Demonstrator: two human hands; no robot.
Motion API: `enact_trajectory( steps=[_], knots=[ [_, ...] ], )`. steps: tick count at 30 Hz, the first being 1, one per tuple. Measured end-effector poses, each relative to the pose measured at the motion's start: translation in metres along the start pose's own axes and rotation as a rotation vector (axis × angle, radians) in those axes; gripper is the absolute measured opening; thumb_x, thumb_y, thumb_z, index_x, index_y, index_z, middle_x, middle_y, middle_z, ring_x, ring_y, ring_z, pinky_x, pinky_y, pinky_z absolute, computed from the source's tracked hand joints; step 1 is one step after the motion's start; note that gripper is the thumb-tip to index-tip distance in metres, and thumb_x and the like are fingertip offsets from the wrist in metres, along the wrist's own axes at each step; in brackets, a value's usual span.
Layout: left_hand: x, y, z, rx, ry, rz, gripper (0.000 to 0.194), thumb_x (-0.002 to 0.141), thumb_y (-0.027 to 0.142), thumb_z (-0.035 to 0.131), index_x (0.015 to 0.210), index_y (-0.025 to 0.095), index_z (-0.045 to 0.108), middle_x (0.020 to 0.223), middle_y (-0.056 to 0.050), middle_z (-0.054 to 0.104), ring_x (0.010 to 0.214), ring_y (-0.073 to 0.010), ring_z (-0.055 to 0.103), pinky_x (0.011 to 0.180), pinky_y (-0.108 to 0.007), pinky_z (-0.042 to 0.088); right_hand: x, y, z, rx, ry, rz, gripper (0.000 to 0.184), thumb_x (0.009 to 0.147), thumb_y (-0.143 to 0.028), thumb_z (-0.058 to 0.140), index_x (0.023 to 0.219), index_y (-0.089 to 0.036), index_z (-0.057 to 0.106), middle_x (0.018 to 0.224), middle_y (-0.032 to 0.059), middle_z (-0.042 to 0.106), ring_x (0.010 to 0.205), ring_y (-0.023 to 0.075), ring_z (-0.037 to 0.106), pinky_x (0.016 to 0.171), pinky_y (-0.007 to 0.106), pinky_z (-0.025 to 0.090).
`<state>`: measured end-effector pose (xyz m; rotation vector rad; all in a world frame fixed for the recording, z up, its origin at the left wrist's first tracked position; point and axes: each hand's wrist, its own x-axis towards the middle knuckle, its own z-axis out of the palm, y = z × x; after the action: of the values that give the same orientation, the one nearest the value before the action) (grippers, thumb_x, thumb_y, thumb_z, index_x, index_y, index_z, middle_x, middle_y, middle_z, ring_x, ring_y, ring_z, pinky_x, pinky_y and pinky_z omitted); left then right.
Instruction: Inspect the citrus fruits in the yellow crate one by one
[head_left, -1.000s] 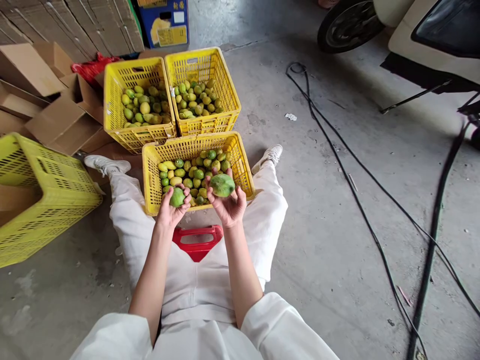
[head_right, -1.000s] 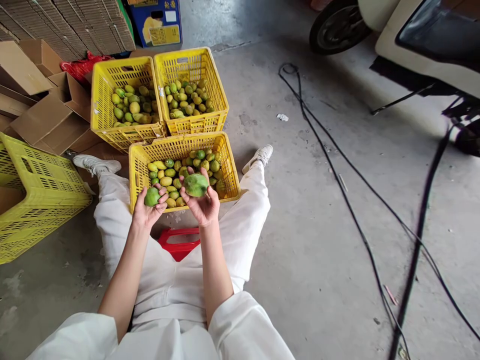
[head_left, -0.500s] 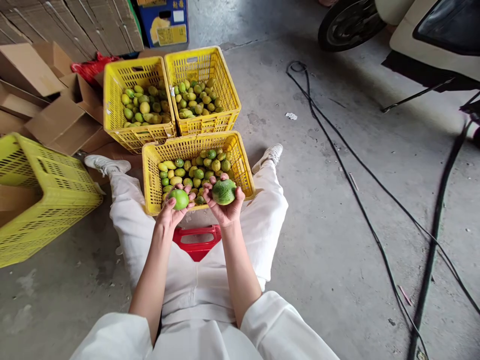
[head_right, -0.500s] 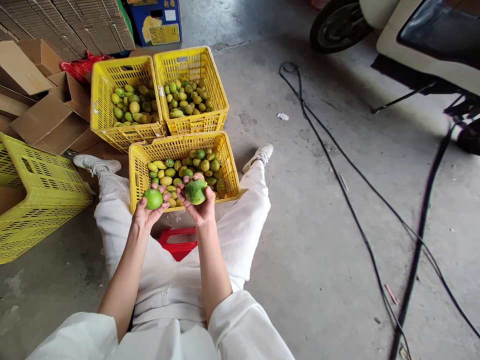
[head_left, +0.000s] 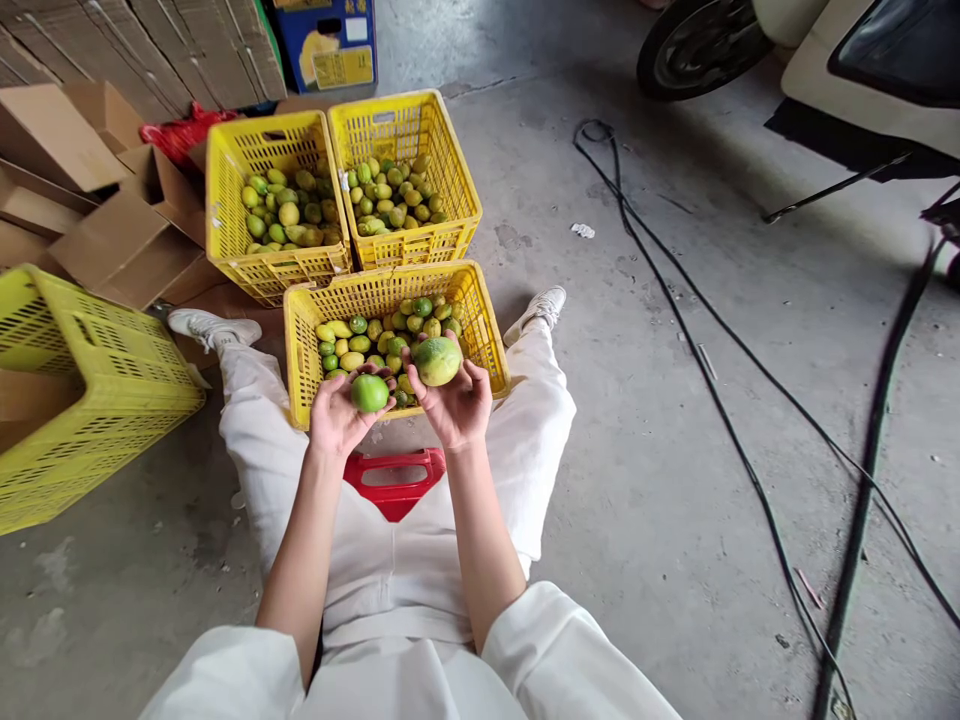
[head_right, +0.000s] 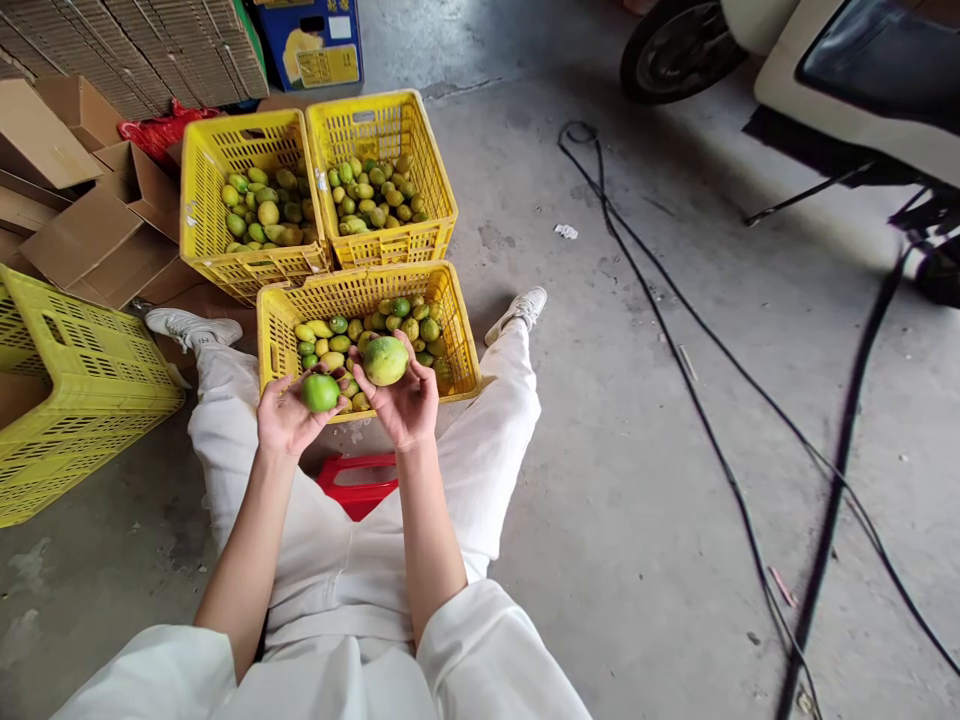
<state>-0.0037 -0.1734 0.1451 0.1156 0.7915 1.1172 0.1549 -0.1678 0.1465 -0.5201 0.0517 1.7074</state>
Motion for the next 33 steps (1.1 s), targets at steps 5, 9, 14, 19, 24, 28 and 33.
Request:
enact_trajectory(
  steps=[5,9,14,19,24,28,33],
  knots=[
    [-0.003,0.000,-0.001,0.071,-0.056,0.011,0.030,0.068,0.016,0.065,0.097,0.019,0.060,0.089,-0.006,0.066,0.087,-0.0207,0.067,0.072,-0.030,0.055,0.000,0.001,-0.003,-0.038,-0.024,0.003,0.037,0.076,-0.030,0.060,0.113,-0.029,0.061,0.112,0.0027,0.071,0.115,0.0252,0.064,0.092,0.050,0.058],
    [0.000,-0.001,0.001,0.093,-0.109,-0.060,0.026,0.065,0.019,0.075,0.078,0.019,0.052,0.069,0.001,0.052,0.054,-0.0079,0.051,0.042,-0.015,0.040,0.002,0.003,-0.006,-0.097,-0.012,0.015,0.029,0.071,-0.029,0.062,0.100,-0.029,0.061,0.093,-0.0005,0.070,0.095,0.0215,0.069,0.074,0.037,0.062],
    [0.004,0.001,0.002,0.089,-0.033,-0.112,0.025,0.080,0.033,0.069,0.071,0.018,0.051,0.062,0.001,0.047,0.045,-0.0063,0.042,0.032,-0.013,0.027,0.006,0.004,-0.006,-0.033,-0.017,0.030,0.011,0.076,-0.033,0.061,0.082,-0.025,0.058,0.076,-0.0027,0.064,0.060,0.0110,0.057,0.043,0.016,0.044],
    [0.004,0.003,0.001,-0.073,0.056,-0.040,0.032,0.094,0.040,0.046,0.091,0.013,0.063,0.084,-0.011,0.065,0.074,-0.0179,0.066,0.058,-0.025,0.054,0.008,-0.001,-0.007,-0.003,0.039,0.015,0.019,0.084,-0.041,0.056,0.085,-0.023,0.062,0.079,-0.0001,0.068,0.065,0.0132,0.061,0.046,0.019,0.049],
    [0.003,0.001,-0.002,-0.011,0.043,0.045,0.034,0.083,0.023,0.059,0.117,0.020,0.062,0.104,-0.009,0.070,0.102,-0.0239,0.067,0.087,-0.037,0.054,0.003,-0.002,-0.003,-0.017,0.025,-0.030,0.037,0.080,-0.034,0.052,0.114,-0.026,0.064,0.113,0.0054,0.071,0.107,0.0239,0.066,0.088,0.046,0.059],
    [0.005,-0.003,-0.004,0.010,-0.023,0.037,0.035,0.070,0.028,0.079,0.100,0.019,0.064,0.092,-0.004,0.064,0.081,-0.0155,0.062,0.069,-0.025,0.052,0.003,0.003,-0.001,-0.026,0.028,-0.015,0.038,0.077,-0.035,0.055,0.113,-0.027,0.064,0.106,0.0040,0.071,0.102,0.0224,0.065,0.086,0.042,0.060],
    [0.007,-0.008,-0.006,0.038,-0.068,0.013,0.033,0.060,0.017,0.083,0.085,0.017,0.061,0.082,-0.002,0.058,0.073,-0.0107,0.057,0.057,-0.017,0.047,0.004,0.007,-0.003,0.053,0.018,0.011,0.025,0.080,-0.047,0.056,0.090,-0.025,0.063,0.083,0.0017,0.065,0.071,0.0144,0.057,0.060,0.024,0.056]
  ],
)
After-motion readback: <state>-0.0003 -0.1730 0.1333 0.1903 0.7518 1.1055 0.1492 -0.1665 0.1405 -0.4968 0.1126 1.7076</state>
